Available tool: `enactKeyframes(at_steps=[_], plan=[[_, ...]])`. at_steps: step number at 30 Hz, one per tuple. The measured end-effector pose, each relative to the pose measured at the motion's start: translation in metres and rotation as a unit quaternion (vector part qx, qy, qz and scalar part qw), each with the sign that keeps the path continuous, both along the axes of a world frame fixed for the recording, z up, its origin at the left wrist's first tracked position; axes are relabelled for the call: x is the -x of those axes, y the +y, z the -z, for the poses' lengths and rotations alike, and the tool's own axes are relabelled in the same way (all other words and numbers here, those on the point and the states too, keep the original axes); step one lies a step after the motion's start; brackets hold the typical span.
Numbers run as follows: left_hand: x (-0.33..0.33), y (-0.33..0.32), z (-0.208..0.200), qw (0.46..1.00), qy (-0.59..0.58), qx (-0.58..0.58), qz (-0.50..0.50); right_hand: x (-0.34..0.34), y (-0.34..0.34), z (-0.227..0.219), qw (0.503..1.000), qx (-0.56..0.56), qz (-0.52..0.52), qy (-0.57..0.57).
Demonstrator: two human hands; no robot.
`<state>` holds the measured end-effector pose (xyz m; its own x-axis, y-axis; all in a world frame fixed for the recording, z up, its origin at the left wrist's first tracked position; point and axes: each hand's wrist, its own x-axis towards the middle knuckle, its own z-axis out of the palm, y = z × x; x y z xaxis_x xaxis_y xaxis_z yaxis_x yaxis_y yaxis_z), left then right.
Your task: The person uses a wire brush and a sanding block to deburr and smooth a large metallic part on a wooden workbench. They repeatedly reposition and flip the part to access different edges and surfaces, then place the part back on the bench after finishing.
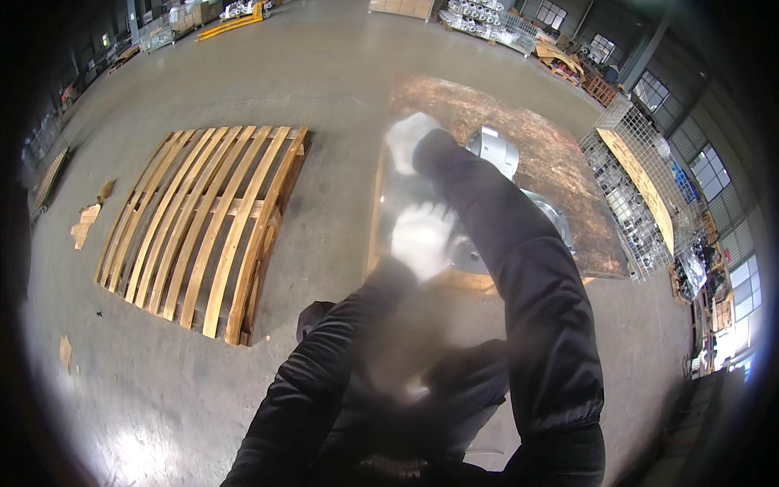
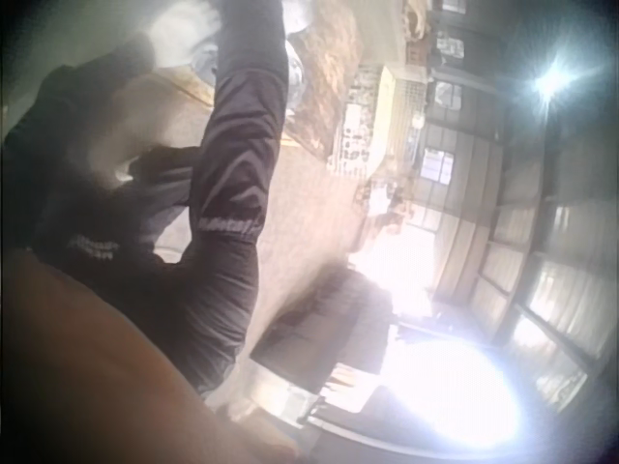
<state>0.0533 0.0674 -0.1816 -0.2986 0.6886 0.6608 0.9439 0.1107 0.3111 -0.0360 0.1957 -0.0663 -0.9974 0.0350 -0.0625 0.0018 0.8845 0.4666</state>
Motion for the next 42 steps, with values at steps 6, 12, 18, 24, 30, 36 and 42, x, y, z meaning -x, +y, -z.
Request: enactKeyframes(at_steps=[6,12,18,24,30,36,42], plan=[[-0.008,0.007,0.001,0.999,-0.008,0.037,-0.021,0.004,-0.017,-0.01,0.996,-0.059,-0.046,-0.045],[-0.007,0.001,-0.005,0.997,-0.008,0.082,-0.003,-0.03,-0.041,-0.011,0.993,-0.035,-0.101,-0.048],[-0.006,0.008,0.003,0.975,-0.09,0.203,0.029,-0.07,-0.061,-0.009,0.979,0.006,-0.201,0.022],[-0.014,0.016,0.028,0.991,-0.061,-0.098,-0.068,-0.094,-0.07,0.008,0.982,-0.079,-0.172,0.009],[-0.011,0.0,0.009,0.999,-0.04,0.024,-0.021,-0.15,-0.041,-0.008,0.983,0.038,-0.057,0.168],[0.038,-0.005,-0.048,0.976,-0.186,0.108,0.029,-0.249,0.025,-0.002,0.919,0.2,0.111,0.322],[0.1,0.016,-0.046,0.962,-0.144,0.149,-0.18,-0.329,0.107,0.063,0.859,0.197,0.222,0.417]])
